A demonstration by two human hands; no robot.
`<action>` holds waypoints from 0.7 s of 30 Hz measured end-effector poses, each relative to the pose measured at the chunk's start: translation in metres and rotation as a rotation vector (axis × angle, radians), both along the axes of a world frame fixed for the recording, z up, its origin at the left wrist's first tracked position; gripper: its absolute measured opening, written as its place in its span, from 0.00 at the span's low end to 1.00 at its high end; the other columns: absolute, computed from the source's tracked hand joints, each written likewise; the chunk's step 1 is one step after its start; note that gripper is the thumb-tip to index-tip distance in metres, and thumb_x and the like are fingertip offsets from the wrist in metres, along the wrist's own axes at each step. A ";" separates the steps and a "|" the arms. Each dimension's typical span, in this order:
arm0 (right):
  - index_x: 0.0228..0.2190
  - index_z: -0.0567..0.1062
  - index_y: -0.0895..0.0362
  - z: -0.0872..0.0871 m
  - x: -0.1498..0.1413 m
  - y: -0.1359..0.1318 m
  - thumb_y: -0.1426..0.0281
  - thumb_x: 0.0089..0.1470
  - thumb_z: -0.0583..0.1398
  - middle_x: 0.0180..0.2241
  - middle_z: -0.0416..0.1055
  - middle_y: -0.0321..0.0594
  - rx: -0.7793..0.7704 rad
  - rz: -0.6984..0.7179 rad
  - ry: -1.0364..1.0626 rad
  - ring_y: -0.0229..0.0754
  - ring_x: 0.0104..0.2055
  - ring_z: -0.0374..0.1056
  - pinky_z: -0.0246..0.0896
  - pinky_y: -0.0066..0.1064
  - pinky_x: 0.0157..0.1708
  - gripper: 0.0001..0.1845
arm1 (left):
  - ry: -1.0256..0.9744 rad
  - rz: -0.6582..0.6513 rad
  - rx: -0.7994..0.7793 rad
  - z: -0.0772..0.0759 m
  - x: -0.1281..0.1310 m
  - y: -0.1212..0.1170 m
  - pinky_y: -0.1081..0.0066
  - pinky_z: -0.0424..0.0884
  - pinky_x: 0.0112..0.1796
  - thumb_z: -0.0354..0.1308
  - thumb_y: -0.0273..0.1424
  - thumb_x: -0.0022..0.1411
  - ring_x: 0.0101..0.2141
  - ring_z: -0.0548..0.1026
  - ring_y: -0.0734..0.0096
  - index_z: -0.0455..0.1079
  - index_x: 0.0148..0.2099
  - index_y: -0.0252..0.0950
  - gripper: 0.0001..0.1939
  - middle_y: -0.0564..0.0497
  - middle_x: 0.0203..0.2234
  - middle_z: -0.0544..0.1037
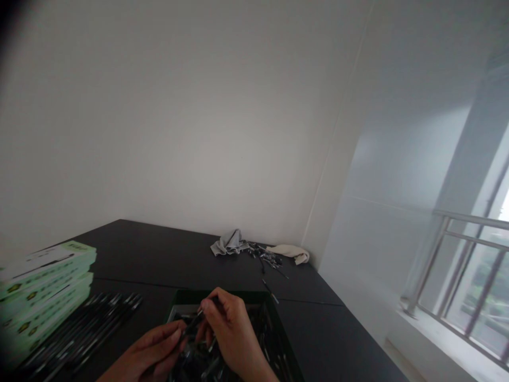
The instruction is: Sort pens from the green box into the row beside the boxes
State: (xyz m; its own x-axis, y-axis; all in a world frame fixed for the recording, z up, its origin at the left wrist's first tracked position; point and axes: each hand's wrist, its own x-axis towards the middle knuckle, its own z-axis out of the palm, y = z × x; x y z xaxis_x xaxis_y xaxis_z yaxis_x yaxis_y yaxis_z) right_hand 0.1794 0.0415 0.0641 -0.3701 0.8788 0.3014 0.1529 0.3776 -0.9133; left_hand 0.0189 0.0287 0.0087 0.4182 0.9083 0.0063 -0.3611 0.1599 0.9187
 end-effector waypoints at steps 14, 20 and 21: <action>0.32 0.72 0.61 -0.005 -0.013 -0.006 0.55 0.53 0.59 0.24 0.66 0.35 -0.136 0.223 0.139 0.32 0.22 0.60 0.55 0.24 0.23 0.20 | -0.003 0.022 0.044 0.011 -0.001 -0.003 0.80 0.45 0.14 0.59 0.52 0.50 0.09 0.51 0.87 0.69 0.28 0.33 0.24 0.59 0.10 0.65; 0.30 0.72 0.61 0.001 -0.013 -0.004 0.56 0.51 0.60 0.22 0.66 0.35 -0.199 0.116 0.237 0.34 0.24 0.62 0.56 0.26 0.27 0.19 | -0.018 -0.007 0.046 0.019 -0.008 -0.009 0.79 0.58 0.22 0.58 0.50 0.54 0.16 0.66 0.79 0.71 0.30 0.32 0.23 0.54 0.14 0.73; 0.30 0.72 0.61 0.001 -0.012 -0.004 0.56 0.50 0.61 0.22 0.66 0.35 -0.216 0.095 0.257 0.34 0.24 0.62 0.56 0.26 0.27 0.19 | -0.017 -0.011 0.047 0.020 -0.009 -0.011 0.78 0.60 0.23 0.58 0.50 0.54 0.18 0.68 0.78 0.72 0.31 0.32 0.23 0.53 0.16 0.74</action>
